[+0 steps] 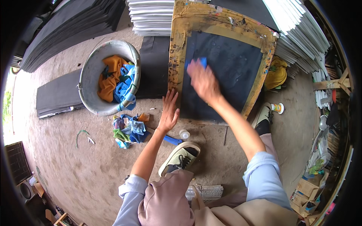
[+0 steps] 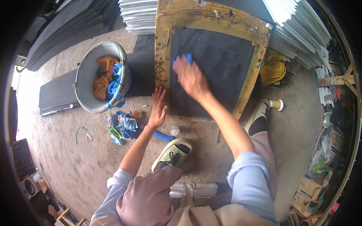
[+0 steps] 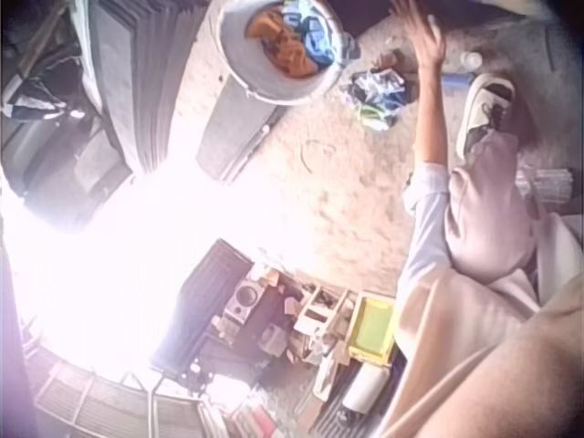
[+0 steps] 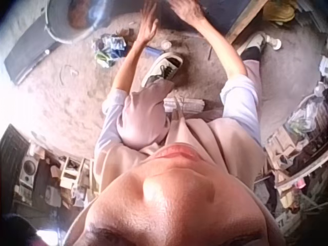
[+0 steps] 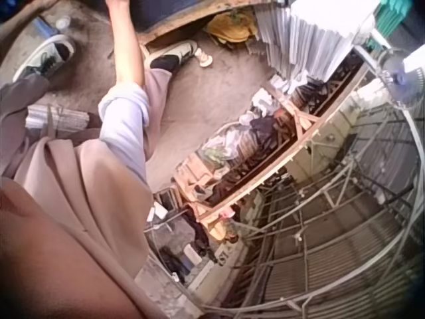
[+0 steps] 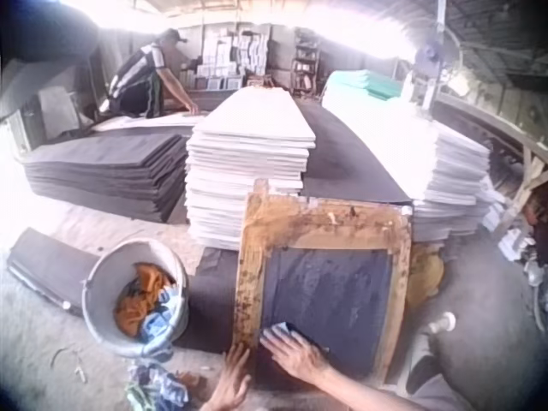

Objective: The person wipes the surface of a black frame with a blue cloth, then places it aside. They pick up a pink frame and wipe its surface with a blue cloth, followed by an orange cloth. The person uses a scraper tool to remove residue from the pink frame and continues wiping with the orange cloth.

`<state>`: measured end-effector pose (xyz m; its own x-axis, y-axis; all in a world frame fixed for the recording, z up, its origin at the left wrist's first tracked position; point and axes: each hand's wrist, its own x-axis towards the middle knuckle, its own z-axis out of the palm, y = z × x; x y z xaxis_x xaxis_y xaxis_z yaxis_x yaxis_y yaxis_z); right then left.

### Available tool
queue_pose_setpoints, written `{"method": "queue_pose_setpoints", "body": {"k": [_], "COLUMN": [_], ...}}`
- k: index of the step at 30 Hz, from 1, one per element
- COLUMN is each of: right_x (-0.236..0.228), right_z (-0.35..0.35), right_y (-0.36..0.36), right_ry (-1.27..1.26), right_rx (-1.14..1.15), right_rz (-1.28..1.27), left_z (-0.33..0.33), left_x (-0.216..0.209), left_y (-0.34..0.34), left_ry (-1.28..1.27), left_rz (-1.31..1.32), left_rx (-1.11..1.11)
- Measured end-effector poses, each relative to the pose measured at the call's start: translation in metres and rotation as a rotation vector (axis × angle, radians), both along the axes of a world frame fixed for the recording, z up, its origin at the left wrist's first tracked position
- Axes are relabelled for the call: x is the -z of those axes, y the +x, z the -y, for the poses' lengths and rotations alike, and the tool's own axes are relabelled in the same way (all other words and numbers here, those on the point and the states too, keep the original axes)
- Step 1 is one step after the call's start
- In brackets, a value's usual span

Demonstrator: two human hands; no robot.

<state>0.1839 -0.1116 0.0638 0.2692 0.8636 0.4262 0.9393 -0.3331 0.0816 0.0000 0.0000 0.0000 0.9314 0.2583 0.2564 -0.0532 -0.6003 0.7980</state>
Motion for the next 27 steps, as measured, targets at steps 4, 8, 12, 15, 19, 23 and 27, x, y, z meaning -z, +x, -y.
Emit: {"method": "queue_pose_setpoints", "body": {"k": [4, 8, 12, 15, 19, 23, 27], "right_x": [0.054, 0.008, -0.048, -0.012, 0.07, 0.084, 0.029], "right_z": [0.068, 0.058, 0.053, 0.054, 0.128, 0.191, 0.135], "right_y": [-0.019, 0.028, 0.105, 0.048, -0.071, -0.058, 0.001], "right_ry": [-0.271, -0.169, 0.299, 0.261, -0.152, -0.196, 0.19], "right_rx": [-0.362, -0.239, 0.368, 0.419, 0.241, 0.444, 0.738], "right_rz": [-0.023, -0.021, 0.074, -0.028, -0.341, -0.114, -0.126], "left_z": [-0.017, -0.015, 0.011, 0.021, 0.022, 0.025, 0.025], "left_x": [-0.006, -0.002, -0.007, -0.003, 0.0, 0.003, 0.008], "left_y": [0.03, 0.012, 0.015, 0.015, 0.015, 0.018, 0.018], "left_ry": [0.011, 0.064, 0.229, 0.366, 0.453, 0.492, 0.511], "left_rz": [0.062, -0.028, -0.099, -0.162, -0.188, -0.181, -0.17], "left_rx": [0.041, 0.023, -0.023, -0.073, -0.088, -0.071, -0.12]}}
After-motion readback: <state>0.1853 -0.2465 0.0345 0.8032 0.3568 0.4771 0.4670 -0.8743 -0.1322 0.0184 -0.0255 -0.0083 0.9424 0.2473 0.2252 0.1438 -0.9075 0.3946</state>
